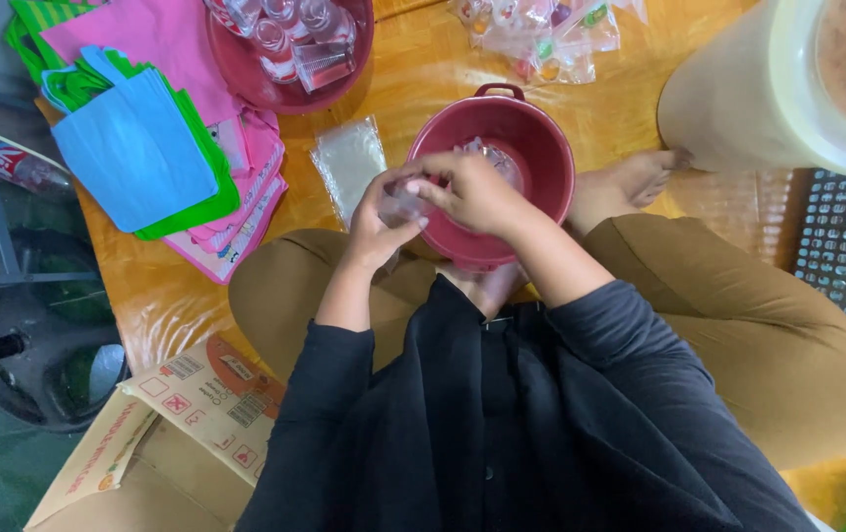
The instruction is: The person picks up jelly cups from a red bowl and places them into small plastic bags by hand.
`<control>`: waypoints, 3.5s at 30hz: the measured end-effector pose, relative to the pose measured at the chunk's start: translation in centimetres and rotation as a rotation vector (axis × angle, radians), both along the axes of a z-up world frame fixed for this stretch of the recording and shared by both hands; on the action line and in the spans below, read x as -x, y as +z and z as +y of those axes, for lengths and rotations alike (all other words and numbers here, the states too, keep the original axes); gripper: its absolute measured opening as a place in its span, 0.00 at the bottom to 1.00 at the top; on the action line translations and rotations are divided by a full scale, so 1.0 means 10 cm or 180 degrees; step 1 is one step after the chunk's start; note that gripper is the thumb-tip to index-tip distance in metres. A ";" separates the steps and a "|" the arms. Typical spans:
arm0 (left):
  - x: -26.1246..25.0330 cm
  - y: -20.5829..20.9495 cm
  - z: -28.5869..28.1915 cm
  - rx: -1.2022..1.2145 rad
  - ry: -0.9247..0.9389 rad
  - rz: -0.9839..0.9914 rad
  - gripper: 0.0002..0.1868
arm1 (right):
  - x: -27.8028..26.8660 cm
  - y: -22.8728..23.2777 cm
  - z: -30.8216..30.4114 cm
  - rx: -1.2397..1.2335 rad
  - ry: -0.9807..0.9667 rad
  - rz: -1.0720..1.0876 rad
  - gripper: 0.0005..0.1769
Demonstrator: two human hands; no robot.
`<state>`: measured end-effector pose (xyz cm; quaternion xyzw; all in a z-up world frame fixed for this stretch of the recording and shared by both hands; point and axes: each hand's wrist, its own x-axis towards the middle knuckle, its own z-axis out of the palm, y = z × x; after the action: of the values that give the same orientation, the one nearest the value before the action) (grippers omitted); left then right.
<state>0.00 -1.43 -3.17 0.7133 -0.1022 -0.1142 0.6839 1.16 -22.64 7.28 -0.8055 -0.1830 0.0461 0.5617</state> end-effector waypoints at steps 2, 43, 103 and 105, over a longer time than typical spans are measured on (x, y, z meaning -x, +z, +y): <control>0.02 -0.10 0.04 0.0208 0.0088 0.0107 0.36 | -0.03 -0.22 -0.03 -0.0154 -0.0429 0.0228 0.10; 0.02 -0.05 0.12 0.0668 -0.0167 0.0343 0.31 | 0.25 -2.52 -0.16 0.2057 0.0775 0.1689 0.24; 0.57 0.53 -0.35 -0.0234 0.0069 0.0284 0.20 | 0.46 1.05 -0.55 0.0789 0.0162 -0.0730 0.06; 0.57 0.72 -0.33 -0.0260 -0.0084 0.0253 0.18 | 0.47 1.05 -0.56 0.0663 0.0106 -0.0671 0.07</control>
<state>-5.70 -4.77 4.07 0.7342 -0.0797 -0.1555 0.6561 -3.57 -28.22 17.74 -0.8567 -0.2484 -0.0107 0.4520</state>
